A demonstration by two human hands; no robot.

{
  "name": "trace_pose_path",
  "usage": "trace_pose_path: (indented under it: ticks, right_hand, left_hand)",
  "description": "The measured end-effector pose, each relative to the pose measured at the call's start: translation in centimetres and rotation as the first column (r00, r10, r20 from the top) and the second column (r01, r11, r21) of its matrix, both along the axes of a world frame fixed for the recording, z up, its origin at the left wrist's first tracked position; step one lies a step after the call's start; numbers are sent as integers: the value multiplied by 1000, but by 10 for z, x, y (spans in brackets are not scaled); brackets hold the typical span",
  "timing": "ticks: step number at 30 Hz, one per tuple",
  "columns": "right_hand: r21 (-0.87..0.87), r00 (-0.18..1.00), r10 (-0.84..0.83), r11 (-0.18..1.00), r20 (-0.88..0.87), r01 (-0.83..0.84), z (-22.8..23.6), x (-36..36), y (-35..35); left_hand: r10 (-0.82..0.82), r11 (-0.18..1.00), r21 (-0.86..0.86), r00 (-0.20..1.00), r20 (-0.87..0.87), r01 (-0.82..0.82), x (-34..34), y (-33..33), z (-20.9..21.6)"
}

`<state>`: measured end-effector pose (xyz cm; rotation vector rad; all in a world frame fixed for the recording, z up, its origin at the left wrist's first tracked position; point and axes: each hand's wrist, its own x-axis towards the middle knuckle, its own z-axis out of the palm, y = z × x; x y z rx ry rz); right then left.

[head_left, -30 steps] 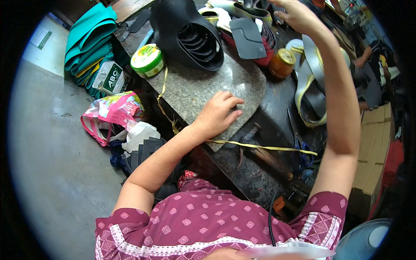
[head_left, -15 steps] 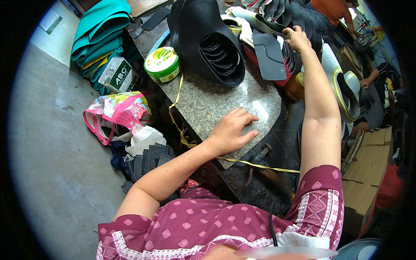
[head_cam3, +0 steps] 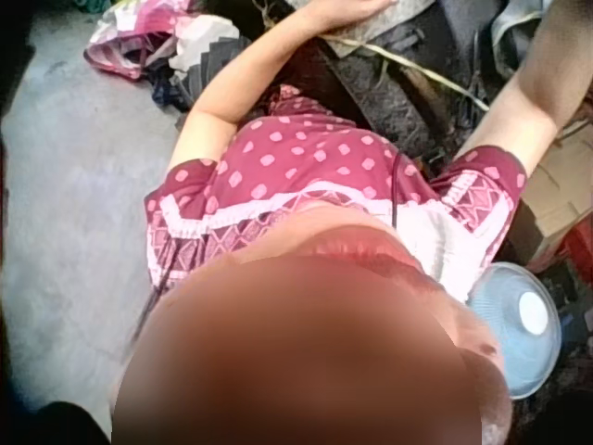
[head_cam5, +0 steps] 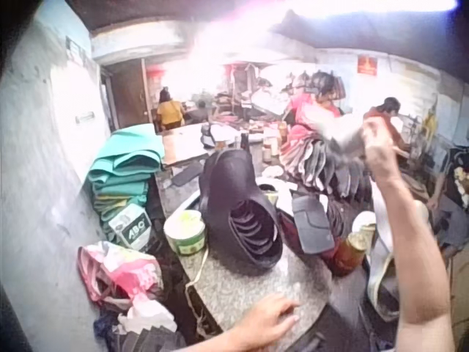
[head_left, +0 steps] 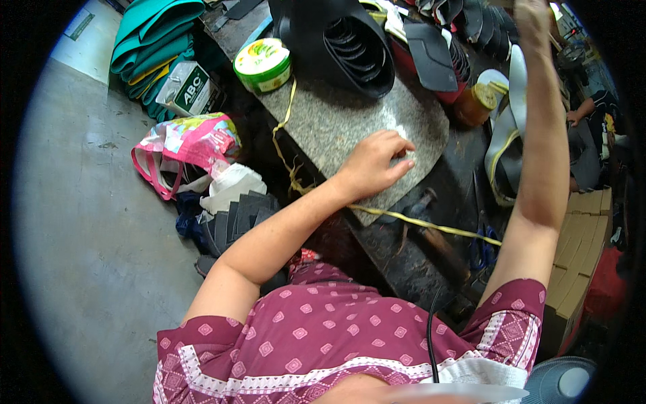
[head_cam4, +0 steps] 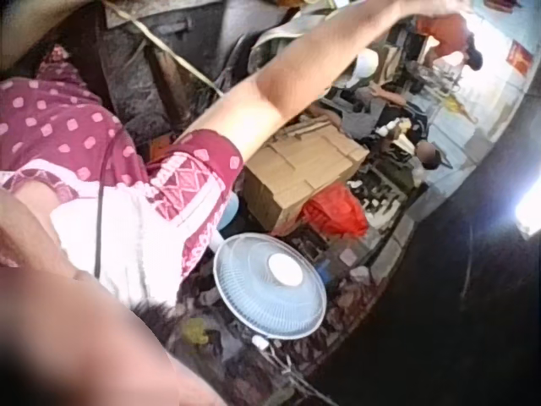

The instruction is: The person sews a yellow elastic band around the opening of a shoe using a needle and thread. They repeatedly pull the thread through the shoe's edge, adjust the band, and trim excess thread with scissors. The process is repeated on multiple shoes.

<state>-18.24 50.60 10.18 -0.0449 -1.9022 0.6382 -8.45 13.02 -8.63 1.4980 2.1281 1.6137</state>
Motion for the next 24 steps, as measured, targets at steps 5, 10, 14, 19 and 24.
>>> trace_pose_path:
  ticks: [5,10,14,19,24]
  right_hand:
    - [788,663,-737,329,-129,520,19,172,-83]
    - [778,709,-698,389,-101,494,6,326,-197]
    - [56,971,-148,989,188,140,-35,370,-255]
    - [-143,971,-217,963,102,230,-63,402,-257]
    - [-118,929,-353,923,115,365,-67,428,-252]
  left_hand:
    - [87,995,64,992,-90,-82,4,-4,4]
    - [456,889,250,782,-426,-383,-8,-33,9]
    - [487,738,-91,621,-615,-669,-50,-25,11]
    - [465,693,-232,668,-581,-683,-97,18,8]
    - [495,664,-226,646,-581,-713,-126,50,9]
